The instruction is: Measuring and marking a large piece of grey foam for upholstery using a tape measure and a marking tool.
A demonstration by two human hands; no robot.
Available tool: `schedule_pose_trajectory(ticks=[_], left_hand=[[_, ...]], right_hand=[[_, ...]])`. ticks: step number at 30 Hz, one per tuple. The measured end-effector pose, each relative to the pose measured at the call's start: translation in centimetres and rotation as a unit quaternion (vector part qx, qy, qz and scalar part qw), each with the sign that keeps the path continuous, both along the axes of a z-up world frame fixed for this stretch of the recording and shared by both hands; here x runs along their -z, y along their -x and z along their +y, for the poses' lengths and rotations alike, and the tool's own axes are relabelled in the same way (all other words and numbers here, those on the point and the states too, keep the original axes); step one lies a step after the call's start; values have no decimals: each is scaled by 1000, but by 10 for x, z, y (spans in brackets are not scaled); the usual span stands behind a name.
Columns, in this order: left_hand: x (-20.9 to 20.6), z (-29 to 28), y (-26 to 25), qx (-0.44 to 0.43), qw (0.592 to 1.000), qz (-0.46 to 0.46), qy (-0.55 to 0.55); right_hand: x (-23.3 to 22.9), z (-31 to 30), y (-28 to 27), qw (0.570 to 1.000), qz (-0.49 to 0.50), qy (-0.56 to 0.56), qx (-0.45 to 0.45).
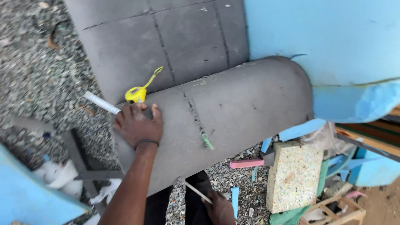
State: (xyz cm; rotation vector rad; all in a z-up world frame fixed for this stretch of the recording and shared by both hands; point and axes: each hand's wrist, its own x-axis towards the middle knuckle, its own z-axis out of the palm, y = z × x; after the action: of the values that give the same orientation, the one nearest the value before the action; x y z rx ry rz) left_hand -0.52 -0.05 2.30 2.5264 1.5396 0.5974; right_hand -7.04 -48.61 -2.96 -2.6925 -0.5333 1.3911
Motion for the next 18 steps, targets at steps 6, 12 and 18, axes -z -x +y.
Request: schedule_pose_trajectory(ticks=[6, 12, 18], left_hand=[[10, -1, 6, -6, 999, 42, -15], [19, 1, 10, -3, 999, 32, 2], [20, 1, 12, 13, 999, 51, -7]], right_hand=[[44, -23, 34, 988, 24, 152, 19], [10, -28, 17, 967, 136, 206, 59], [-13, -24, 20, 975, 152, 79, 141]])
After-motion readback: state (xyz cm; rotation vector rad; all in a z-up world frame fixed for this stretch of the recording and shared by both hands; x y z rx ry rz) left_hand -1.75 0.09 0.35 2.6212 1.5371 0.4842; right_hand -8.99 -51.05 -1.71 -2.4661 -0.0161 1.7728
